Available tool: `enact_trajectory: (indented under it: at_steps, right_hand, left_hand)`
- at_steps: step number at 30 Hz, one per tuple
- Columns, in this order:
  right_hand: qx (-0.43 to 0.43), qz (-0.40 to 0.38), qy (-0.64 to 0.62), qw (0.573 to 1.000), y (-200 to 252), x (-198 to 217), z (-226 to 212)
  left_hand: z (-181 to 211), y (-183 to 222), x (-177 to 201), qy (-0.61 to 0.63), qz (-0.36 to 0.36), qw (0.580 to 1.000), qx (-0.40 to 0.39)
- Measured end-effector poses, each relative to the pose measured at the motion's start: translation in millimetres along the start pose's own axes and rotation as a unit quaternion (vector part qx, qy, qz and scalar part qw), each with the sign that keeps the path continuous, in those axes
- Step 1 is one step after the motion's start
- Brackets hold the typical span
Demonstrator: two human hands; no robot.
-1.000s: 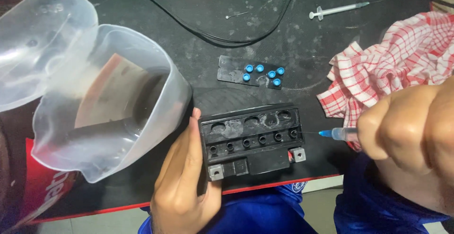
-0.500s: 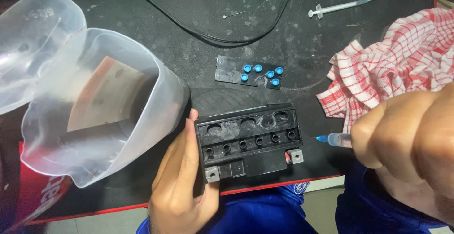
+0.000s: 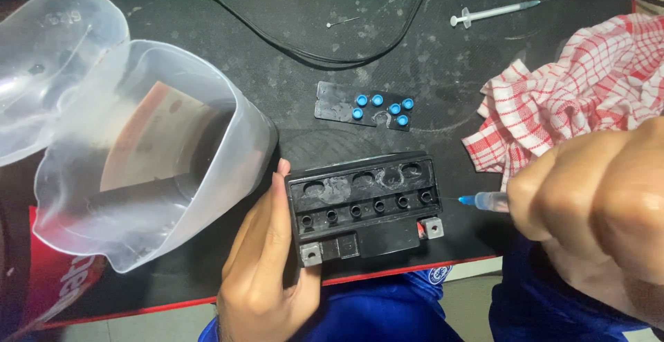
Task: Filling the cells of a lead-acid battery with electrolyte solution using a plastic syringe.
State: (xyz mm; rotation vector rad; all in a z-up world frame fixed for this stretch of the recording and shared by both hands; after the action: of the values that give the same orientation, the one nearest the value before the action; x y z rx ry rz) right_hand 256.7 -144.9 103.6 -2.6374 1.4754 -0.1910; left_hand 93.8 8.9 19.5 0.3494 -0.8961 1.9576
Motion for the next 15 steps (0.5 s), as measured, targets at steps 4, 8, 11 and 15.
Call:
enact_trajectory:
  at_steps: [4, 8, 11, 15]
  right_hand:
    - [0.009, -0.037, -0.009, 0.999, -4.8, -10.6, -7.9]
    - [0.008, -0.077, -0.011, 0.997, 0.5, -4.1, -8.9]
    - [0.285, -0.237, 0.424, 0.826, 40.2, -22.1, -30.5]
    - [0.48, -0.332, 0.812, 0.0, 78.7, -20.1, 43.5]
  left_hand:
    - [0.8, -1.4, 0.2, -0.001, 0.003, 1.0, 0.002]
    - [1.8, -2.5, -0.2, -0.009, 0.011, 1.0, -0.002]
    - [3.7, -3.8, 0.9, -0.016, 0.017, 1.0, -0.002]
    - [2.7, -3.1, 2.4, -0.017, 0.018, 1.0, 0.002]
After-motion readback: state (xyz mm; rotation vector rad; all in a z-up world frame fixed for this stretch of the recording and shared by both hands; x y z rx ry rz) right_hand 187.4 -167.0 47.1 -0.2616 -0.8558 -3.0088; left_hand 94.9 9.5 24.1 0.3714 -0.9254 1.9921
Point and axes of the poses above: each hand's wrist, its own y-axis away from the middle knuckle, its own x-axis out of the back of the hand, z = x × y, the point moved 9 cm from there along -y, towards the middle knuckle, and after that the axes turned 4 degrees about z, right-handed, at the moved point
